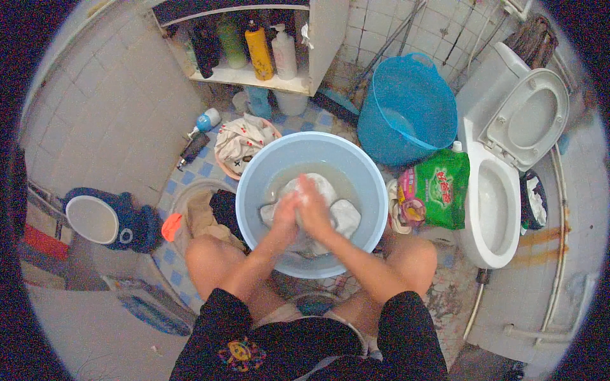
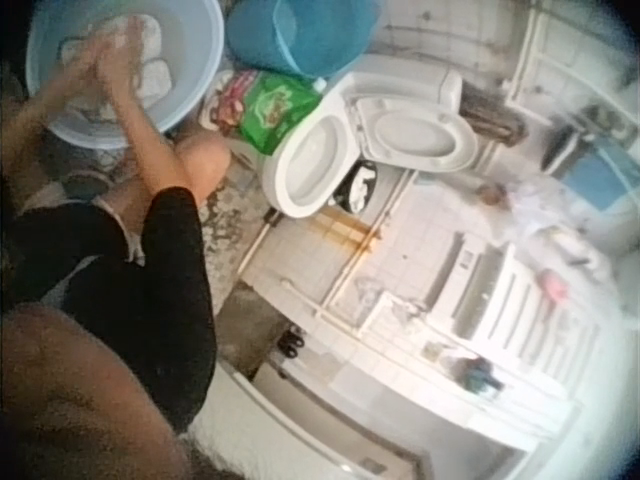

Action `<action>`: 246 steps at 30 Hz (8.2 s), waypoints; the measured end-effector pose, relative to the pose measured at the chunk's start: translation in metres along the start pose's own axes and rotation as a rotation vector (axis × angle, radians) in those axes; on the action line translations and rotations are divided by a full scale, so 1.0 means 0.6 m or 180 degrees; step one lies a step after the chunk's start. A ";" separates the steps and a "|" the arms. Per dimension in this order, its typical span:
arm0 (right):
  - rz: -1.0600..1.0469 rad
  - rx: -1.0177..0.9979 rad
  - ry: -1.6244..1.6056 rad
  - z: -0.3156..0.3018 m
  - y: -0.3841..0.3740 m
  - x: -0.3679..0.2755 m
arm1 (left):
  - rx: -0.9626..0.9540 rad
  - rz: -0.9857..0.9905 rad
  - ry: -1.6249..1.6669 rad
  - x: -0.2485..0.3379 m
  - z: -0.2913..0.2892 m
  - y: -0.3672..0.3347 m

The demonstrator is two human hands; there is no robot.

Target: The person washes a white cloth by hand in a basin of water, rubbing the fabric together repeatedly and then wringing it out.

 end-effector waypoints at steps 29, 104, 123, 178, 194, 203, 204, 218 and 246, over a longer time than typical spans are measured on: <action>0.0841 -0.1632 0.0469 -0.083 -0.014 0.073 | 0.0607 0.0667 -0.2213 0.153 0.031 -0.006; 0.1450 0.0132 -0.1671 -0.085 -0.043 0.148 | -0.0011 -0.0838 -0.0712 0.041 0.040 0.016; -0.0320 -0.0445 0.0821 0.013 -0.002 -0.052 | -0.0055 0.0070 -0.0721 0.035 -0.030 -0.034; -0.0517 0.0006 0.0797 0.004 -0.002 -0.052 | 0.0446 0.0108 -0.0295 0.047 -0.033 -0.022; -0.0605 -0.0342 0.0606 -0.008 -0.007 -0.078 | 0.0542 0.0658 -0.1106 0.089 0.011 -0.009; 0.0922 -0.0415 -0.0161 -0.049 -0.030 0.061 | -0.0445 0.0164 -0.0706 0.029 0.023 -0.011; 0.0904 -0.0452 -0.0148 -0.025 -0.017 0.032 | -0.0391 0.0290 -0.0297 0.044 -0.014 -0.030; -0.0489 -0.0478 0.1360 0.031 0.017 -0.063 | 0.0389 0.0538 -0.0975 0.053 -0.068 -0.033; -0.0172 -0.0106 0.0816 -0.024 0.014 -0.020 | 0.0089 0.0534 -0.1768 0.029 -0.027 -0.016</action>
Point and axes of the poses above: each hand's wrist, its own y-axis away from the middle knuckle, its own z-axis out of the palm, x = y × z, the point moved 9 cm from there along -y, towards the middle knuckle, and after that the axes turned 7 degrees about y, right-handed, at the moved point
